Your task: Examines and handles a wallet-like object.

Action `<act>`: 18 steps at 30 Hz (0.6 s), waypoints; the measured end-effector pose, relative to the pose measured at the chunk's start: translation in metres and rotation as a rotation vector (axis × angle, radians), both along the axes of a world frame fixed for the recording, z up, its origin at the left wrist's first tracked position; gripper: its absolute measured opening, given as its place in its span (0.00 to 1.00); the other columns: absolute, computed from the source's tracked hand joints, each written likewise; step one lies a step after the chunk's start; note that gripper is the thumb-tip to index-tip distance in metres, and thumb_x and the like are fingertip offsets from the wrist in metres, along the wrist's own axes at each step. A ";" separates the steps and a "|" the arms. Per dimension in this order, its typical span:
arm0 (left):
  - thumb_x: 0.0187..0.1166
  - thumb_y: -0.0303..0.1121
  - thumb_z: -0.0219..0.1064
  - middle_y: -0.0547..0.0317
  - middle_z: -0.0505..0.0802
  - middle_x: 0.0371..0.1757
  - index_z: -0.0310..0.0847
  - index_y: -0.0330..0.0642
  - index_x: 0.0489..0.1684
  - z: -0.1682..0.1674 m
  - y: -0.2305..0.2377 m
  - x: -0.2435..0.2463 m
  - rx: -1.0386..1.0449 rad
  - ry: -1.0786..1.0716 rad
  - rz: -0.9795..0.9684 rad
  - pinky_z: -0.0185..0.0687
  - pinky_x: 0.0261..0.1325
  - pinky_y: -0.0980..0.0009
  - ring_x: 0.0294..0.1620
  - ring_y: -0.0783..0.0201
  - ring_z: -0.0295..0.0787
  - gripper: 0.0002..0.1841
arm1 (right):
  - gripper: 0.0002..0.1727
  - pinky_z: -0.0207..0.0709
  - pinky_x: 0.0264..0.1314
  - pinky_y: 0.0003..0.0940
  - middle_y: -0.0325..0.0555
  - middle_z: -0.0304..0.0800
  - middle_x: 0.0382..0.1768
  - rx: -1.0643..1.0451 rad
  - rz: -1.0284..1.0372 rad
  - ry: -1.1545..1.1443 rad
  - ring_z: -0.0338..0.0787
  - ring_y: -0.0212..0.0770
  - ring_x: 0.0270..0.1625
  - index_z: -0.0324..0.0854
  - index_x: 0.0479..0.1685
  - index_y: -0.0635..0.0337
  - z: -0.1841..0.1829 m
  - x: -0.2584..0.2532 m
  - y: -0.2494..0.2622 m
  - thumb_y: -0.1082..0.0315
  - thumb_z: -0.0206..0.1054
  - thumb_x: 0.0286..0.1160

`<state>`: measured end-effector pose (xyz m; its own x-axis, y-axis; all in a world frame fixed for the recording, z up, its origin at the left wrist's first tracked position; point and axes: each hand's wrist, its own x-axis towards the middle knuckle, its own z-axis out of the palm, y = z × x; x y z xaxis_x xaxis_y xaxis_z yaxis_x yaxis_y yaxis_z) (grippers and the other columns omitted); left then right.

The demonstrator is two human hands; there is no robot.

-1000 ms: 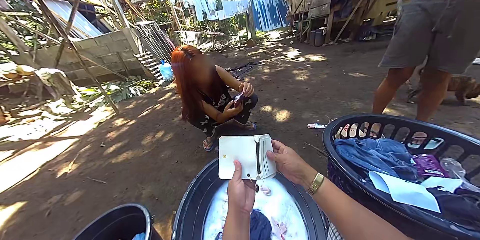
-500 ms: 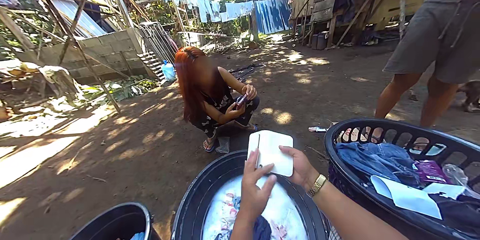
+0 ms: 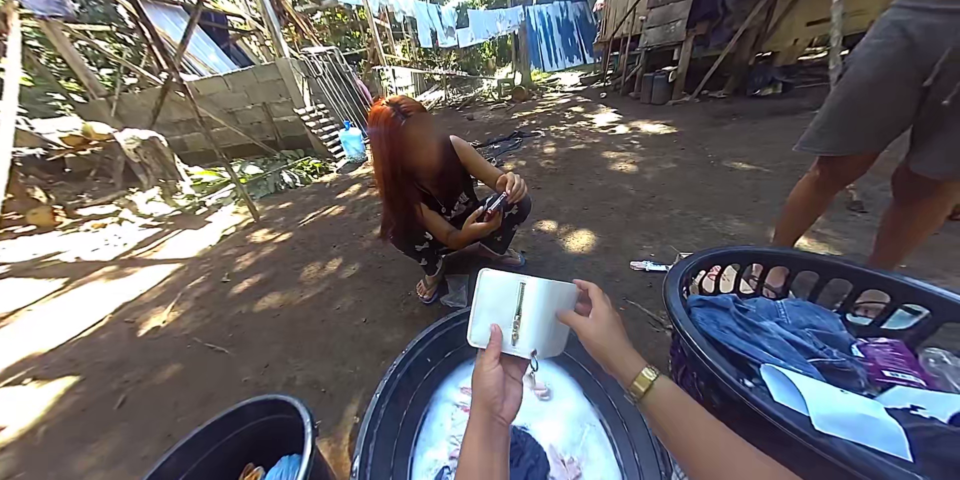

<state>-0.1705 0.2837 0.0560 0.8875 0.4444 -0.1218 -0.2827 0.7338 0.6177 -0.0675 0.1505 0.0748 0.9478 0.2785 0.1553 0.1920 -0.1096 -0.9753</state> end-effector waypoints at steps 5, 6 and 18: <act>0.95 0.34 0.47 0.48 0.92 0.52 0.67 0.37 0.71 -0.004 -0.006 0.005 0.132 0.049 0.149 0.90 0.53 0.65 0.49 0.60 0.94 0.15 | 0.17 0.85 0.54 0.49 0.65 0.88 0.53 -0.134 -0.027 -0.716 0.90 0.57 0.54 0.88 0.52 0.69 -0.008 -0.017 0.009 0.65 0.71 0.71; 0.95 0.35 0.46 0.49 0.93 0.50 0.68 0.37 0.70 -0.005 -0.009 0.006 0.145 0.050 0.158 0.90 0.51 0.67 0.47 0.61 0.94 0.15 | 0.17 0.86 0.52 0.46 0.60 0.90 0.47 -0.171 0.067 -0.696 0.91 0.53 0.49 0.89 0.48 0.68 -0.010 -0.022 0.011 0.61 0.72 0.72; 0.92 0.34 0.53 0.48 0.94 0.46 0.75 0.33 0.64 0.002 -0.017 0.002 0.157 0.125 0.164 0.91 0.49 0.66 0.44 0.61 0.94 0.14 | 0.21 0.80 0.60 0.53 0.62 0.89 0.44 -0.559 0.295 -0.437 0.90 0.57 0.50 0.82 0.56 0.72 0.001 -0.026 0.011 0.59 0.65 0.82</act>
